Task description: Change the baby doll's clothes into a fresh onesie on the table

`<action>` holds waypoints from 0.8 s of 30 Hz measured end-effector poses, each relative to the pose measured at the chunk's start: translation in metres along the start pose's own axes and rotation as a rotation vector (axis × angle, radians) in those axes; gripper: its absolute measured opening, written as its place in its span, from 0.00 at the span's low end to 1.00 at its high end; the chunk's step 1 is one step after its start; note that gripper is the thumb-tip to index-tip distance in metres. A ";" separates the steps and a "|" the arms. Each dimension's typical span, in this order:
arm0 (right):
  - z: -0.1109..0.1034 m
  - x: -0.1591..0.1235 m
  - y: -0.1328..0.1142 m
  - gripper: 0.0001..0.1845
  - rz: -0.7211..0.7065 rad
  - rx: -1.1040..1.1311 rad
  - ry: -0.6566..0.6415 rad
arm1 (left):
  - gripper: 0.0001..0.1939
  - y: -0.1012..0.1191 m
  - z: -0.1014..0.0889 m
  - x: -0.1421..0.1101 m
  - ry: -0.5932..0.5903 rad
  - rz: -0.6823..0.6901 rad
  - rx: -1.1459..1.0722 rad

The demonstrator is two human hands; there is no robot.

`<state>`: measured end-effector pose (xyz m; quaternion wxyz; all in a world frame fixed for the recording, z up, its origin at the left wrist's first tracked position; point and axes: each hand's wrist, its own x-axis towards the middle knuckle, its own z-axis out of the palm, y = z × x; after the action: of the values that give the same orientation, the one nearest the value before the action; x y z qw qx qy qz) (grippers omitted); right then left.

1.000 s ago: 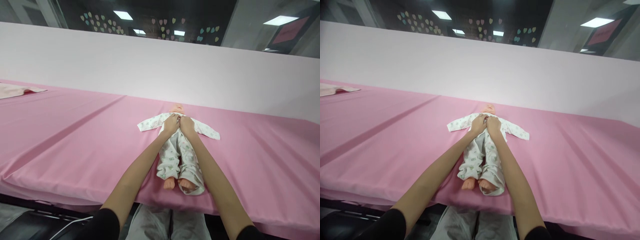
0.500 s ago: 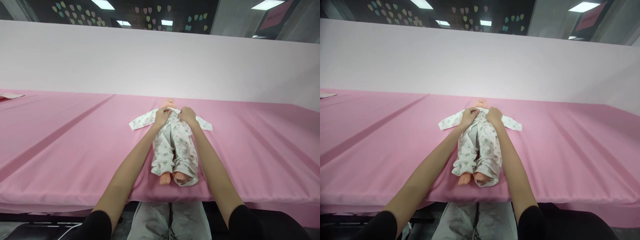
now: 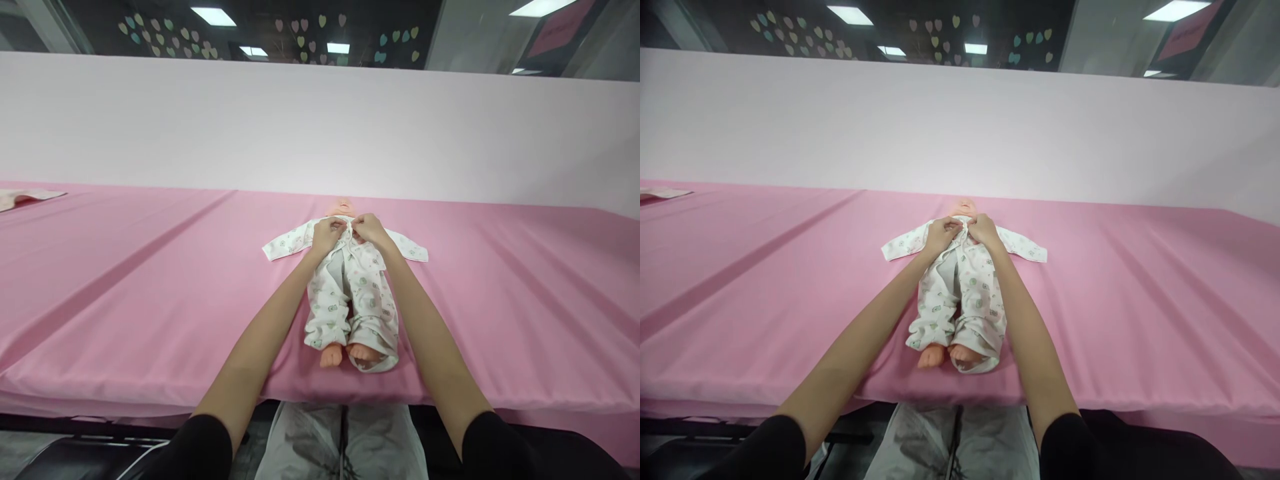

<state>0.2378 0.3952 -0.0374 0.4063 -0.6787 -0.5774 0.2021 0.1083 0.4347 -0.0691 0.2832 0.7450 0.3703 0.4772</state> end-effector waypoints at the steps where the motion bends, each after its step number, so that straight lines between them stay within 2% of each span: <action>1: -0.001 0.000 0.000 0.08 0.029 0.051 -0.017 | 0.07 0.000 0.000 0.000 0.004 -0.018 -0.028; 4: -0.002 -0.001 0.000 0.07 0.065 0.091 -0.050 | 0.09 0.001 -0.001 -0.001 0.010 -0.038 -0.098; 6: -0.001 -0.003 -0.001 0.04 0.032 0.037 -0.033 | 0.10 0.002 -0.002 -0.002 0.016 -0.036 -0.107; 10: 0.000 -0.005 -0.002 0.08 -0.021 -0.060 0.003 | 0.12 0.007 -0.004 -0.004 0.017 -0.022 -0.048; 14: 0.002 -0.006 -0.002 0.08 -0.075 -0.125 0.036 | 0.11 0.010 -0.004 -0.004 0.010 -0.073 -0.025; 16: 0.002 -0.005 -0.003 0.07 -0.075 -0.116 0.018 | 0.09 0.009 -0.003 -0.004 0.040 -0.076 -0.023; 20: 0.003 -0.006 -0.005 0.10 -0.044 -0.053 -0.025 | 0.11 0.003 0.001 -0.004 0.109 -0.027 0.010; 24: 0.005 -0.008 -0.007 0.06 -0.131 -0.201 0.061 | 0.14 0.000 0.002 -0.004 0.086 -0.018 0.054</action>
<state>0.2277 0.3890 -0.0368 0.3657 -0.6828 -0.6252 0.0953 0.1090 0.4311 -0.0723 0.2510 0.7279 0.4017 0.4958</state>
